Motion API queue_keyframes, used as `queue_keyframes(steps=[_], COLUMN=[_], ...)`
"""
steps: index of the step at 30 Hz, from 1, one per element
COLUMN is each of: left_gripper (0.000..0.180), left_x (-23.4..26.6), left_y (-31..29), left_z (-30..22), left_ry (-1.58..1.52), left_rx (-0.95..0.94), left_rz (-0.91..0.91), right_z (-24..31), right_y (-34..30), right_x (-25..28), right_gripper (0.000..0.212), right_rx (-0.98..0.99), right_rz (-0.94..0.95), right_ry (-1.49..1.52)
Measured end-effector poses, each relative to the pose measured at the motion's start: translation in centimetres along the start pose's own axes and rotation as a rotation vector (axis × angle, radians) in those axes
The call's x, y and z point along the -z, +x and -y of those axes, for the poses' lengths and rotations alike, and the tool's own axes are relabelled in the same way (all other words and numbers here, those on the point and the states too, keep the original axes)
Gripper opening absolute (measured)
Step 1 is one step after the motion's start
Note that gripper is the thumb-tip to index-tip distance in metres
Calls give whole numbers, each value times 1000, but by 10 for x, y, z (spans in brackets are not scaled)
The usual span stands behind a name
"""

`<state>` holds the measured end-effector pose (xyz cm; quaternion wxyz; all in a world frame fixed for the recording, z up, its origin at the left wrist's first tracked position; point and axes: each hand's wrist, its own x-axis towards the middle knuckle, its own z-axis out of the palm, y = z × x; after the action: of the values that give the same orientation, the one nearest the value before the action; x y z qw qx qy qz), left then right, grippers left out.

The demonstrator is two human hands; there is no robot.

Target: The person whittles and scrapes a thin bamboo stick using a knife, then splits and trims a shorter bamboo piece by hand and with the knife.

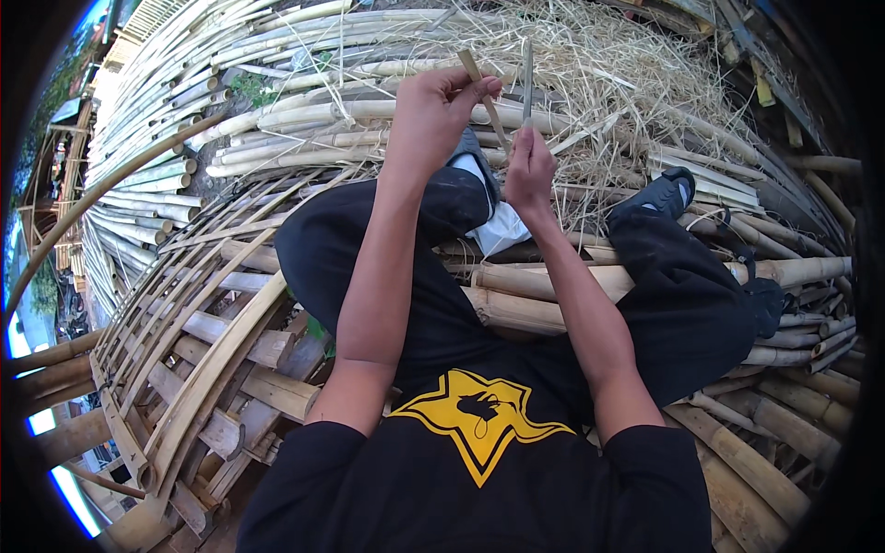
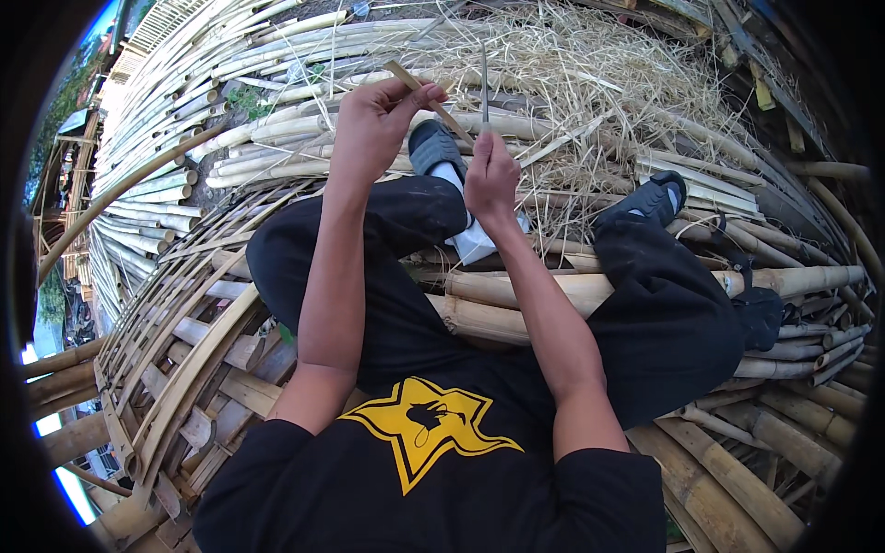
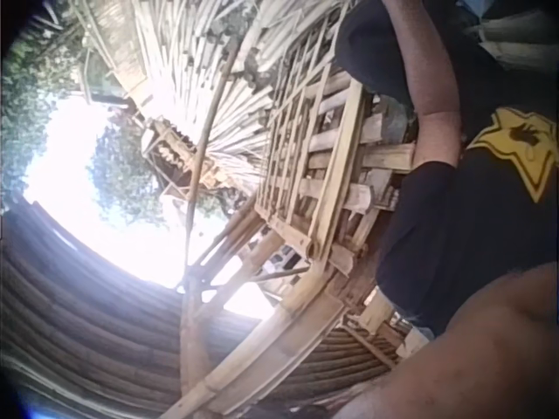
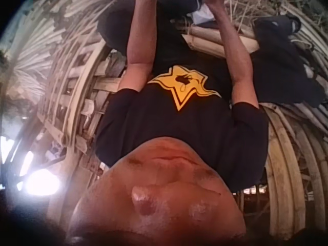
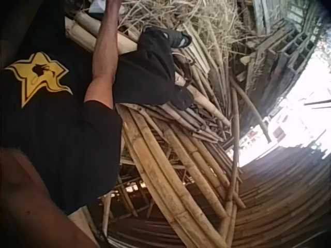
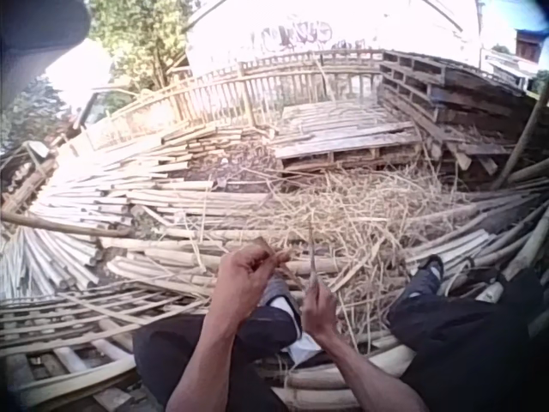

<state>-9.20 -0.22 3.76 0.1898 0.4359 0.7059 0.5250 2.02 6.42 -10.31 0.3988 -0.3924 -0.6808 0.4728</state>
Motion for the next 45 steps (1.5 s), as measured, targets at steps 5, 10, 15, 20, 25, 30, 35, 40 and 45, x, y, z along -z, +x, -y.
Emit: queue_keyframes(steps=[5,10,15,20,25,30,35,40,45], left_gripper=[23,22,22,22,23,23,24,23,24], left_x=[-3,2,-1,0,-2,-3,3,-4,3], left_y=[1,-3,5,6,7,10,5,6,9], left_z=[-5,-3,7,8,4,-8,4,6,9], left_ry=[15,41,49,-20,3,6,-54,-30,42], left_rx=[-20,18,11,21,-3,-3,-7,-1,27], left_rz=[24,42,18,-3,17,66,27,4,-14], right_z=[-77,-81,-68,18,-5,-120,-74,-63,55], right_y=[-21,-17,6,20,-16,-17,6,22,14], right_x=[-8,7,28,12,5,-2,25,27,17], right_gripper=[51,51,48,39,27,37,33,28,23], right_rx=[120,-392,-1154,57,64,-178,-1173,-463,207], right_rz=[8,282,527,16,107,320,716,222,-23], right_ry=[-369,-224,985,-163,-106,-549,1102,55,-135])
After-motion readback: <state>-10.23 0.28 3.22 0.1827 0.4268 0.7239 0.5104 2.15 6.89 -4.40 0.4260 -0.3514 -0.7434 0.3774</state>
